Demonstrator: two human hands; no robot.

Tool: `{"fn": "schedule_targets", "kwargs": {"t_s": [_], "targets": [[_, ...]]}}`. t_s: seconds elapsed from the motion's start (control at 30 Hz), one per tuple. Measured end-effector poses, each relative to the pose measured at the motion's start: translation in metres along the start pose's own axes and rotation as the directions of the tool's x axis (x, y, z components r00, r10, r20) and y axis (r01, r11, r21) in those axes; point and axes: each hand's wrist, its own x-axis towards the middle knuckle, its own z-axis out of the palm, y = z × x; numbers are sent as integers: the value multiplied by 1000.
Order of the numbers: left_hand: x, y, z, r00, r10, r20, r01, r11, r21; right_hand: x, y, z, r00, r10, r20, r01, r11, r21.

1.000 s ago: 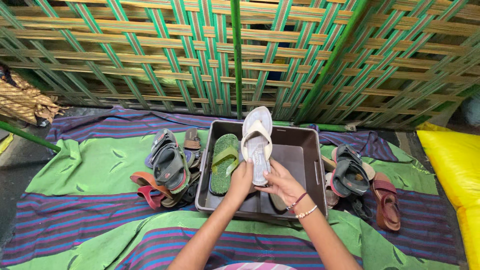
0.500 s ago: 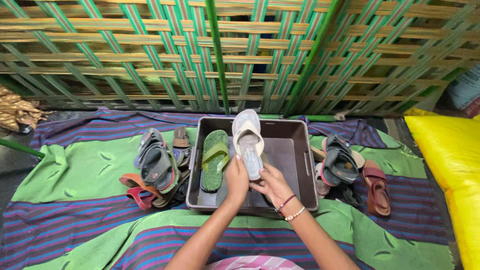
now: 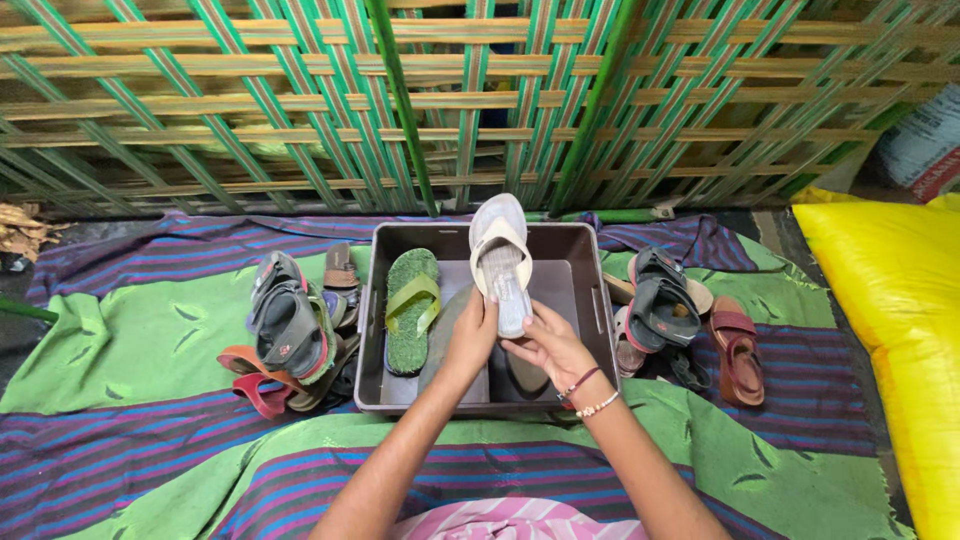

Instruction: The person removes various sandals and flip-flops from a divided plastic tray and places them in piles on the floor. The person handles each shoe individually, turning them over and stacking them by type.

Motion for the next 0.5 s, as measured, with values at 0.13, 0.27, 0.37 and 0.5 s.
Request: {"fn": "schedule_targets", "kwargs": {"t_s": [0.13,0.27,0.37,0.5], "targets": [[7,1,1,994,-79,71,78,997,19,3,-6,-4,1000,-1,-12,2,1000,14],[4,5,5,973,-189,130,193,981,-18,4,-10,-8,1000,-5,-9,5,1000,15],[2,7,7,960,-213,183,237,963,-125,4,-12,-12,1000,-13,-11,13,1000,9],[6,7,12,960,-217,175,242,960,-140,6,-15,-18,999,-26,-26,26,1000,-6]]}}
